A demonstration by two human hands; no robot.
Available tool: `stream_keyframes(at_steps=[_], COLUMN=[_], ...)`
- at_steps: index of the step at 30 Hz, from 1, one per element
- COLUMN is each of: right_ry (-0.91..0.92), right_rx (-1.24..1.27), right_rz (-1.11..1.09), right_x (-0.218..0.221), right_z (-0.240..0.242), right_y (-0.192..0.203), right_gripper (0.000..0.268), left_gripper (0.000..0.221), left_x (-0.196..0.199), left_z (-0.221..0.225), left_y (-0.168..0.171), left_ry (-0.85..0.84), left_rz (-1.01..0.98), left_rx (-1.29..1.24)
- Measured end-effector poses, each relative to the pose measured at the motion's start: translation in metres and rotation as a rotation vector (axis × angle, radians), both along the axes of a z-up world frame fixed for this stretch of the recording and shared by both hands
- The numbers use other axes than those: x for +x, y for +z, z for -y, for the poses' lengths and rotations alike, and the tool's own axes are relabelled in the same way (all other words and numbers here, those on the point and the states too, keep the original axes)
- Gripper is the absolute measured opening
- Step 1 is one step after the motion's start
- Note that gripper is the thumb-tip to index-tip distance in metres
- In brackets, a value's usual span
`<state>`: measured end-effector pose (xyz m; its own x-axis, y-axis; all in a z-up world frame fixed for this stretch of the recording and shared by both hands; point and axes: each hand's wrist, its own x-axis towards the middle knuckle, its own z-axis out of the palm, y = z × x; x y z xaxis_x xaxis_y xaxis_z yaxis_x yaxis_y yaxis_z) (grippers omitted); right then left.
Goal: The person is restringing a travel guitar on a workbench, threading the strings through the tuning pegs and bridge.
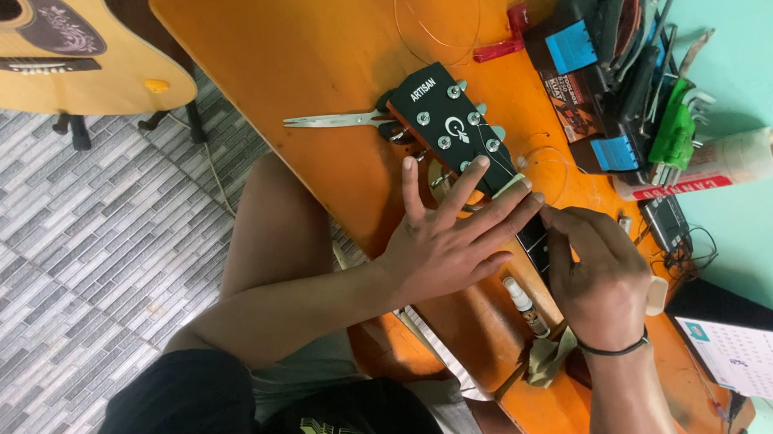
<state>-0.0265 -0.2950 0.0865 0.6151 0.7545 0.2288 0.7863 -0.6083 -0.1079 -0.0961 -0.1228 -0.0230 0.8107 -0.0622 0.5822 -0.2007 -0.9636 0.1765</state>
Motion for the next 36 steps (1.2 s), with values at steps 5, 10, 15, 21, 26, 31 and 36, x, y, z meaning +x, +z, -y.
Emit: stream_keyframes(at_steps=[5,10,15,21,26,31,36], right_ry=[-0.028,-0.035,-0.035,-0.029,-0.017,0.004,-0.002], right_rx=[0.042,0.093,0.101,0.067,0.09,0.078,0.084], right_rz=[0.019,0.013,-0.042,0.015,-0.001,0.016,0.006], right_x=[0.002,0.0,0.0,0.005,0.007,0.008,0.009], right_z=[0.006,0.005,0.006,0.009,0.003,0.002,0.003], right_y=[-0.011,-0.014,-0.014,-0.019,-0.016,-0.017,-0.018], right_gripper=[0.014,0.021,0.024,0.028,0.029,0.031,0.027], left_gripper=[0.064,0.069,0.067,0.069,0.076,0.089,0.067], left_x=[0.004,0.005,0.003,0.003,0.001,-0.003,-0.006], left_z=[-0.007,-0.005,-0.002,-0.009,-0.007,-0.001,0.006], left_y=[0.003,-0.001,0.005,0.021,0.025,0.025,0.024], left_ry=[-0.076,-0.12,-0.139,-0.091,-0.072,-0.03,0.028], left_rz=[-0.015,-0.005,-0.03,-0.01,-0.04,-0.06,-0.054], left_rx=[-0.076,-0.087,-0.101,-0.078,-0.117,-0.086,-0.065])
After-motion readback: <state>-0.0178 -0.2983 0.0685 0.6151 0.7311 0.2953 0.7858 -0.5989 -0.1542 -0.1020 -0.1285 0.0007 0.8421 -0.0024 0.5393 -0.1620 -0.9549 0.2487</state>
